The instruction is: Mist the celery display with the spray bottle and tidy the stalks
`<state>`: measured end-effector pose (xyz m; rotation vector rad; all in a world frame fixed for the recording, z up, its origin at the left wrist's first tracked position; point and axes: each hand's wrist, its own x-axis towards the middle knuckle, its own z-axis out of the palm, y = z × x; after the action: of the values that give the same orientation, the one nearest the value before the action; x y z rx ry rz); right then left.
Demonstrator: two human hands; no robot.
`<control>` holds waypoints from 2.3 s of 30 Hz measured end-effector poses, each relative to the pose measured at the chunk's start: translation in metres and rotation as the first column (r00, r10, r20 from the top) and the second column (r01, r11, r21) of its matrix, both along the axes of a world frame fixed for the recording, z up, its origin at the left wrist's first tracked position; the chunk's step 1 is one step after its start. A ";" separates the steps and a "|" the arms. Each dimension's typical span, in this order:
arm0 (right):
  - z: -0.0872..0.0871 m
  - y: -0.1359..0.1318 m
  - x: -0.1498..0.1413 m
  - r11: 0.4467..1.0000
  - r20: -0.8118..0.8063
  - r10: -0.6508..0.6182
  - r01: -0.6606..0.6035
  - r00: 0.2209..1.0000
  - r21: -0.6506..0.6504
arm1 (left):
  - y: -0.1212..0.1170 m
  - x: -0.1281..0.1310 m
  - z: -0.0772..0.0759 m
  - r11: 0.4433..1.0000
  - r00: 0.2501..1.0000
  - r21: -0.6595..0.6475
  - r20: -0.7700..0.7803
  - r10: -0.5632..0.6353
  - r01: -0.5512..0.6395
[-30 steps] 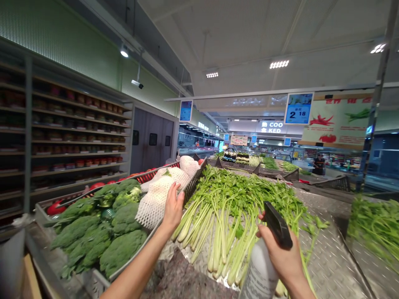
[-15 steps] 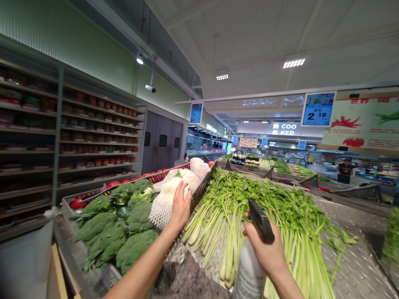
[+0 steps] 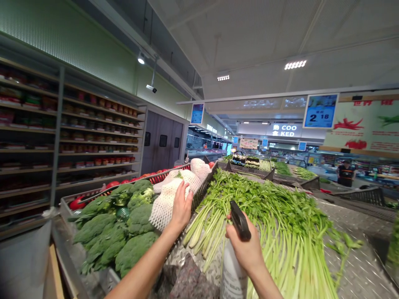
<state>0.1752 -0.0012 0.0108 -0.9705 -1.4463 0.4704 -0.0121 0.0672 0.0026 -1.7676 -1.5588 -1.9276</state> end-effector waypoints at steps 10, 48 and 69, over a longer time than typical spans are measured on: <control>0.003 0.009 0.054 0.977 0.018 -0.209 0.208 0.978 0.048 | 0.000 0.005 -0.007 0.999 1.000 -0.035 -0.008 -0.018 0.018; -0.018 0.042 0.097 0.957 0.034 -0.270 0.272 0.962 -0.102 | 0.016 0.048 -0.013 0.971 0.987 -0.232 -0.161 0.010 -0.048; -0.029 0.026 0.127 0.966 -0.168 -0.258 0.249 0.951 -0.075 | 0.021 0.065 -0.014 0.971 0.974 -0.239 -0.222 -0.040 -0.015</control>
<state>0.3022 0.0245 -0.0178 -1.1118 -1.1361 0.3958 0.0530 0.0886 -0.0116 -2.0102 -1.7593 -1.5288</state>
